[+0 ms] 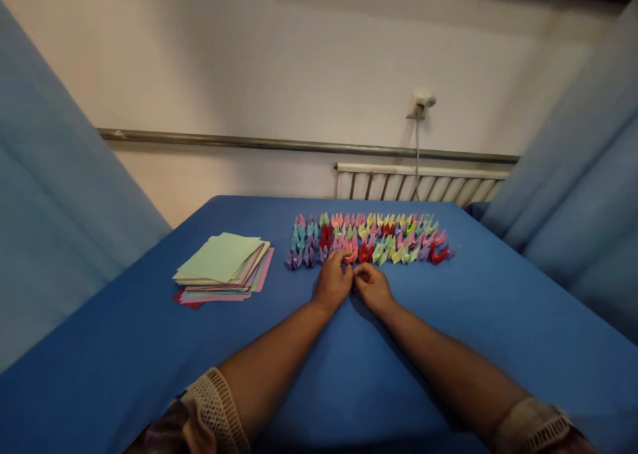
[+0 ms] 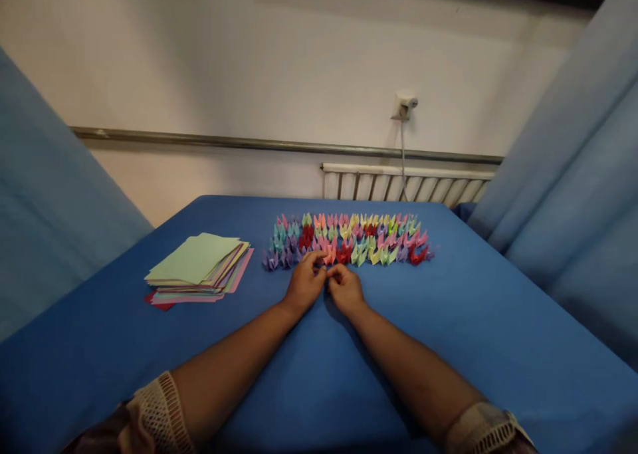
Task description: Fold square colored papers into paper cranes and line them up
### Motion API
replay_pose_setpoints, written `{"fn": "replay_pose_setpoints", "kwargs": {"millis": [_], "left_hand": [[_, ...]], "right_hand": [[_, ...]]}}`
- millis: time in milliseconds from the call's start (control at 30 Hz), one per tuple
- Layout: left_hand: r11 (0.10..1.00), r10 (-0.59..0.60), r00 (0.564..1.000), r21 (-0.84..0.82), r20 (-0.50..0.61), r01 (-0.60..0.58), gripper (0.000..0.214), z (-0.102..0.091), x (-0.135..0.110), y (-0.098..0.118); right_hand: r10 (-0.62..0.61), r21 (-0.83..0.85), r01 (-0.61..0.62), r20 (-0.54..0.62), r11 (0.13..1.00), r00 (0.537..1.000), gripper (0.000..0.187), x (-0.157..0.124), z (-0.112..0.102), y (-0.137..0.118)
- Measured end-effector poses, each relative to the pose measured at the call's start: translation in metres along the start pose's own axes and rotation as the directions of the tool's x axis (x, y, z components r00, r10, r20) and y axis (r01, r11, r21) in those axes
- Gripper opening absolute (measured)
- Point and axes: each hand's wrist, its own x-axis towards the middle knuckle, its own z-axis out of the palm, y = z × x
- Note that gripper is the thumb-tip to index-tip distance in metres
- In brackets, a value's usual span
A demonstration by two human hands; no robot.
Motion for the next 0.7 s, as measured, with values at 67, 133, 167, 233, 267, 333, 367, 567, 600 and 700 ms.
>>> {"fn": "replay_pose_setpoints", "kwargs": {"millis": [67,133,167,233,267,333,367,567,600,700], "left_hand": [[0.999,0.019,0.999,0.027,-0.03,-0.018,0.038,-0.009,0.004,0.005],[0.997,0.037,0.998,0.064,-0.052,-0.034,0.032,-0.024,0.01,0.009],[0.996,0.044,0.997,0.086,-0.063,-0.039,0.03,-0.033,0.013,0.01],[0.99,0.043,0.995,0.139,-0.09,-0.03,0.027,-0.059,0.018,0.007],[0.986,0.033,0.993,0.167,-0.114,-0.013,0.028,-0.074,0.021,0.003],[0.933,0.018,0.985,0.356,-0.173,0.046,0.031,-0.108,0.023,-0.009],[0.867,0.004,0.984,0.49,-0.181,0.087,0.035,-0.125,0.022,-0.015],[0.634,-0.383,0.898,0.646,-0.215,0.425,0.052,-0.192,0.014,-0.045],[0.641,-0.415,0.882,0.616,-0.223,0.457,0.048,-0.196,0.014,-0.046],[0.702,-0.391,0.885,0.54,-0.254,0.465,0.03,-0.2,0.013,-0.047]], "right_hand": [[0.001,-0.027,-0.001,0.016,1.0,1.0,0.007,0.001,0.003,0.004],[0.0,-0.054,0.002,0.03,0.999,1.0,0.006,0.004,0.004,0.006],[-0.002,-0.068,0.005,0.033,0.998,0.999,0.007,0.006,0.004,0.006],[-0.009,-0.1,0.013,0.04,0.995,0.999,0.01,0.01,0.004,0.006],[-0.011,-0.117,0.016,0.048,0.993,0.999,0.013,0.012,0.004,0.005],[-0.013,-0.147,0.023,0.065,0.989,0.998,0.014,0.014,0.005,0.004],[-0.016,-0.161,0.028,0.076,0.987,0.997,0.015,0.015,0.006,0.003],[-0.026,-0.212,0.06,0.158,0.975,0.987,0.02,0.016,0.007,-0.003],[-0.027,-0.213,0.064,0.172,0.975,0.985,0.02,0.016,0.007,-0.004],[-0.033,-0.211,0.078,0.212,0.974,0.977,0.02,0.015,0.005,-0.007]]}}
